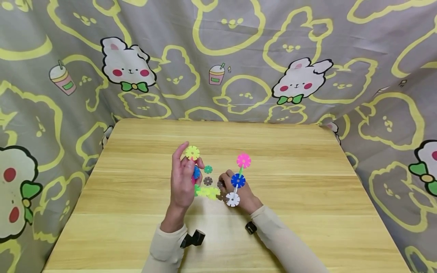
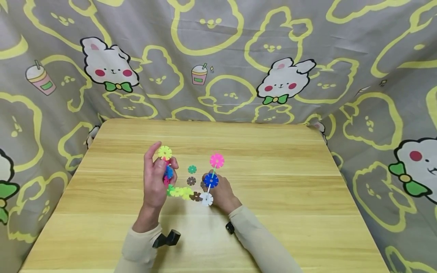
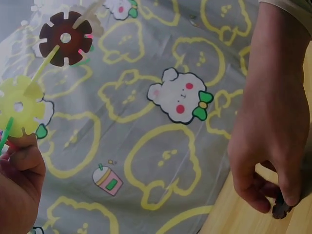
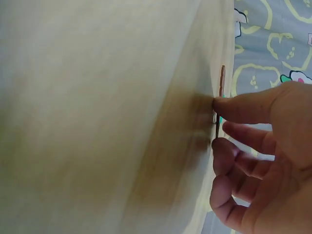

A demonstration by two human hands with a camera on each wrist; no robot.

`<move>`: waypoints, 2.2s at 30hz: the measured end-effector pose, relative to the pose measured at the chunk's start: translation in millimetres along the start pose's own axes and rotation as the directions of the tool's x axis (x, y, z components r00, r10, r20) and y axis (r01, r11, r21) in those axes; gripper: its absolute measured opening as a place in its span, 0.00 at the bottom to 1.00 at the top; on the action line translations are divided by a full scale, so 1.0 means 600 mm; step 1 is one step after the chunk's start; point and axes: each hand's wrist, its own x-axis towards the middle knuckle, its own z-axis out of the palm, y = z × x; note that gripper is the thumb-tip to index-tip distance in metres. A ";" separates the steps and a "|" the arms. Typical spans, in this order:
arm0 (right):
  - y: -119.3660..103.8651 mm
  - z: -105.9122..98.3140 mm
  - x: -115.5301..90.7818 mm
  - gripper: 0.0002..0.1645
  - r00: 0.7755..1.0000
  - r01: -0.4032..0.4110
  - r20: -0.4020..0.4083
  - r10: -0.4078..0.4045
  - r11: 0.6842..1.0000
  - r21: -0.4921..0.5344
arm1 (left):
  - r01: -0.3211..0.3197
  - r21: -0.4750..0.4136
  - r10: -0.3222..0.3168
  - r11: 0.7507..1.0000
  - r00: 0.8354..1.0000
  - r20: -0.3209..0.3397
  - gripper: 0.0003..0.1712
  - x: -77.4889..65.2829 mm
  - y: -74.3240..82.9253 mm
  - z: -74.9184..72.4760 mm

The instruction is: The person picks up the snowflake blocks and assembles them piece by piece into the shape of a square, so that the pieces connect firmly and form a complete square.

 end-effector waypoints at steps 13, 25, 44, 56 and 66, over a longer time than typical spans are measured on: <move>0.027 -0.049 -0.014 0.09 0.970 -0.241 0.110 0.219 0.929 0.281 | 0.001 0.090 0.000 0.996 1.000 -0.019 0.21 -0.003 -0.007 0.002; 0.049 -0.174 -0.022 0.07 0.905 -0.251 -0.258 0.339 0.913 0.321 | 0.057 0.128 -0.048 0.990 0.996 -0.078 0.16 -0.006 -0.008 0.010; -0.085 -0.259 0.015 0.05 0.823 0.323 -0.550 -0.140 0.913 0.250 | 0.066 0.150 -0.057 0.987 0.996 -0.064 0.19 -0.010 -0.008 0.015; -0.102 -0.240 0.026 0.03 0.850 0.339 -0.483 -0.210 0.920 0.197 | 0.069 0.200 -0.070 0.977 0.998 -0.003 0.20 -0.017 -0.008 0.029; -0.095 -0.235 0.023 0.05 0.834 0.342 -0.507 -0.216 0.924 0.169 | 0.090 0.149 -0.095 0.985 0.995 0.031 0.13 -0.017 -0.008 0.034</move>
